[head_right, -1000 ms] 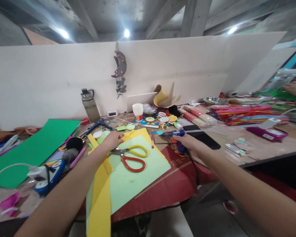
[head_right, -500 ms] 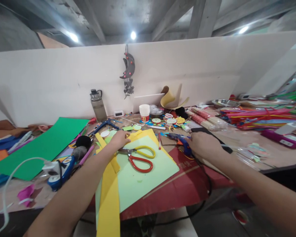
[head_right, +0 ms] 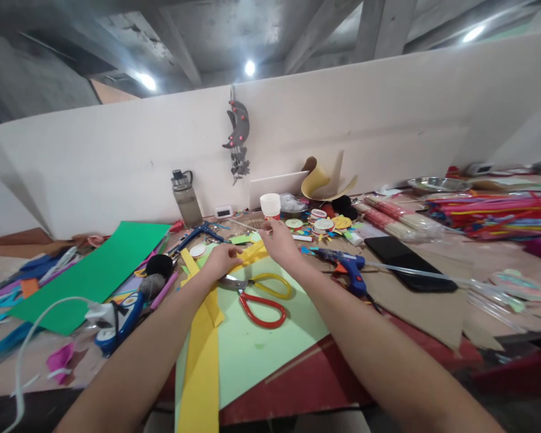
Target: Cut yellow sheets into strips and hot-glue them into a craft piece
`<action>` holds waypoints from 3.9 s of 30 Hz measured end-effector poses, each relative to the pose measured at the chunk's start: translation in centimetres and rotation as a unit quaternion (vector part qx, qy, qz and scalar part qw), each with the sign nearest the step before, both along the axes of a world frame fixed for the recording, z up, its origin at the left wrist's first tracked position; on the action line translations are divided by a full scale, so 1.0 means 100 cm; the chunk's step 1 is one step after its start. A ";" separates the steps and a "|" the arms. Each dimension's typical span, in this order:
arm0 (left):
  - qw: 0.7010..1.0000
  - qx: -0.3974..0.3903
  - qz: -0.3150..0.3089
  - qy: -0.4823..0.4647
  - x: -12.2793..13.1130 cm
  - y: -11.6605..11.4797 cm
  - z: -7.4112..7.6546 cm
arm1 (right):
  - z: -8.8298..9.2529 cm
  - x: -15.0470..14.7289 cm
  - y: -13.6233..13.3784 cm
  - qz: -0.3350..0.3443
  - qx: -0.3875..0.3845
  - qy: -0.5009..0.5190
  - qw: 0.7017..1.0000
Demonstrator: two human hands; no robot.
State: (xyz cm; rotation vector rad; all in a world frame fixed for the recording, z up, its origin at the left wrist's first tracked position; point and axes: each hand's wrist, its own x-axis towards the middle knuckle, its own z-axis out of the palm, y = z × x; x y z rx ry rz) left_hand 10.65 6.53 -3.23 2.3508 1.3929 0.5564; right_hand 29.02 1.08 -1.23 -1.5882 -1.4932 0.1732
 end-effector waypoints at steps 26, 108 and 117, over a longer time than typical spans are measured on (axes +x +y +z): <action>0.993 -0.076 -0.076 -0.053 0.001 -0.022 0.038 | -0.009 -0.005 -0.011 0.121 -0.055 0.242 0.961; 0.944 -0.247 -0.121 -0.181 -0.019 -0.024 0.064 | 0.017 0.007 -0.022 0.131 0.015 0.403 0.906; 0.933 -0.281 -0.136 -0.179 -0.012 -0.030 0.063 | 0.004 -0.002 -0.023 0.170 -0.016 0.358 0.918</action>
